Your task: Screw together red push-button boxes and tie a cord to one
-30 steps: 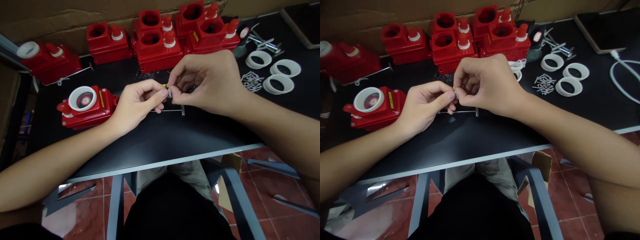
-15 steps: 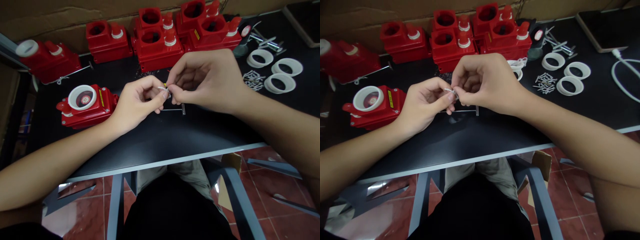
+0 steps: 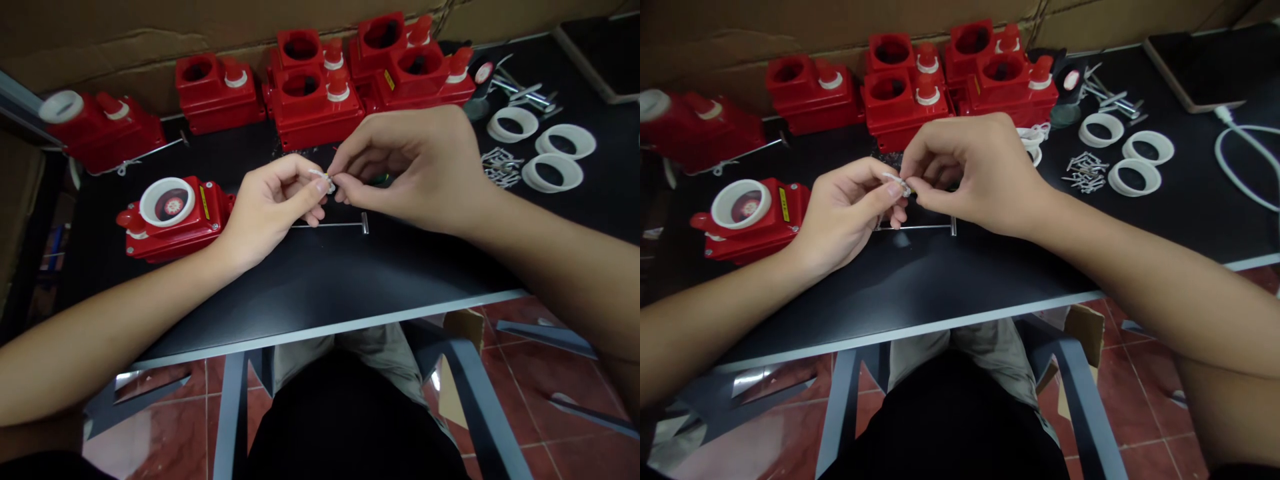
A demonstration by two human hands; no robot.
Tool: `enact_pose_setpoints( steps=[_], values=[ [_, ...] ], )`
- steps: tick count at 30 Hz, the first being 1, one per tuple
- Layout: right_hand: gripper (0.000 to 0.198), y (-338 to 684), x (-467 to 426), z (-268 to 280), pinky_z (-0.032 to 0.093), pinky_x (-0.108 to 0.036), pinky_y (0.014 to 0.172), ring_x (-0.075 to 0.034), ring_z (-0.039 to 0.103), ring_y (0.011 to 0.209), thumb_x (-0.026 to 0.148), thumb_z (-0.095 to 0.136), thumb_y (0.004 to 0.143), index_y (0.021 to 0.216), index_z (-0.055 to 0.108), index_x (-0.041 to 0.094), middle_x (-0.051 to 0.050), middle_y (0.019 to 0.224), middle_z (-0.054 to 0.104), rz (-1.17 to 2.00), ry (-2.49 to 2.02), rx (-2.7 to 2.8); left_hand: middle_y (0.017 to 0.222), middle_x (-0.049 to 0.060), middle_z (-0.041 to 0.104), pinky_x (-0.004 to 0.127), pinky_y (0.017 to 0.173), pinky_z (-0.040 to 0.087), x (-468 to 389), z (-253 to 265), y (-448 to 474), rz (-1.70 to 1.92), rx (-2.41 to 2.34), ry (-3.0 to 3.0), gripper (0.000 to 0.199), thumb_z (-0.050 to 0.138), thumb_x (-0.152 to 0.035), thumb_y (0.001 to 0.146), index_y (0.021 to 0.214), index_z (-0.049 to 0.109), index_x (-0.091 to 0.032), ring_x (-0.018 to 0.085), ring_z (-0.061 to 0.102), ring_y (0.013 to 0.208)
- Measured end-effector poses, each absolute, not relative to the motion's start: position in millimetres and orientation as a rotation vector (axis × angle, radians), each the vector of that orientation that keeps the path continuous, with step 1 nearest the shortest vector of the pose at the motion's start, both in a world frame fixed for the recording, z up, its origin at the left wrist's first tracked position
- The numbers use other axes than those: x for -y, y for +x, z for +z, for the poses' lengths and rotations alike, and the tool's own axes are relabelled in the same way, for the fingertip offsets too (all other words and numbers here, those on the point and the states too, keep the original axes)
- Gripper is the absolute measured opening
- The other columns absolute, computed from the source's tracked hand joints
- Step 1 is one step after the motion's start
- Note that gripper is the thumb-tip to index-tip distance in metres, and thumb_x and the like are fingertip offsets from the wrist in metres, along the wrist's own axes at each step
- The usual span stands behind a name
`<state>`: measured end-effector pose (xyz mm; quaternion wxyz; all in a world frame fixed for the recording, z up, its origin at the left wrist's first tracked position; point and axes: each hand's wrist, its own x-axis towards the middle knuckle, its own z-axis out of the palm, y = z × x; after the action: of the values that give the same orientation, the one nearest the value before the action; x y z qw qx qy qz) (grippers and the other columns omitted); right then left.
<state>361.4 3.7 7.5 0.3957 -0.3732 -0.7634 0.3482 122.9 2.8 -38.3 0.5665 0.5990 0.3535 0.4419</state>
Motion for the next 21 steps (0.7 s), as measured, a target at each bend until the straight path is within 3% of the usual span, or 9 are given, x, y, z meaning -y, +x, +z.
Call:
enact_pose_setpoints(
  steps=[6,11,15,21],
  values=[
    [0.004,364.2,-3.0,11.4,0.072,-0.032,0.080,-0.017,0.078,0.083,0.029,0.096,0.096,0.097,0.092,0.030,-0.003,0.101,0.088,0.775,-0.944,2.006,0.093,0.003,0.083,0.026,0.068,0.072,-4.4,-39.6,121.6,1.056,-0.850,1.400,0.055,0.109,-0.067,0.097,0.103,0.079,-0.021,0.020,0.088,0.082],
    [0.008,362.6,-1.5,12.4,0.075,-0.033,0.083,-0.019,0.084,0.087,0.032,0.100,0.093,0.098,0.094,0.030,-0.003,0.099,0.089,0.954,-0.994,1.889,0.096,0.004,0.084,0.026,0.071,0.072,-3.4,-41.3,121.6,1.080,-0.843,1.407,0.055,0.109,-0.067,0.096,0.104,0.081,-0.020,0.020,0.088,0.086],
    [0.019,360.7,-3.9,10.1,0.076,-0.034,0.081,-0.019,0.083,0.079,0.030,0.107,0.087,0.097,0.091,0.026,-0.003,0.087,0.086,1.193,-0.980,1.772,0.099,0.005,0.086,0.028,0.074,0.073,-2.8,-42.5,123.1,1.115,-0.837,1.420,0.055,0.110,-0.067,0.095,0.101,0.082,-0.020,0.020,0.087,0.086],
    [0.016,359.5,-3.9,7.5,0.064,-0.025,0.067,-0.015,0.081,0.073,0.014,0.100,0.087,0.091,0.088,0.024,0.000,0.079,0.082,1.127,-1.024,1.809,0.093,0.005,0.084,0.030,0.072,0.071,-1.5,-39.1,125.8,1.116,-0.881,1.471,0.055,0.114,-0.063,0.091,0.098,0.081,-0.020,0.020,0.085,0.080]
  ],
)
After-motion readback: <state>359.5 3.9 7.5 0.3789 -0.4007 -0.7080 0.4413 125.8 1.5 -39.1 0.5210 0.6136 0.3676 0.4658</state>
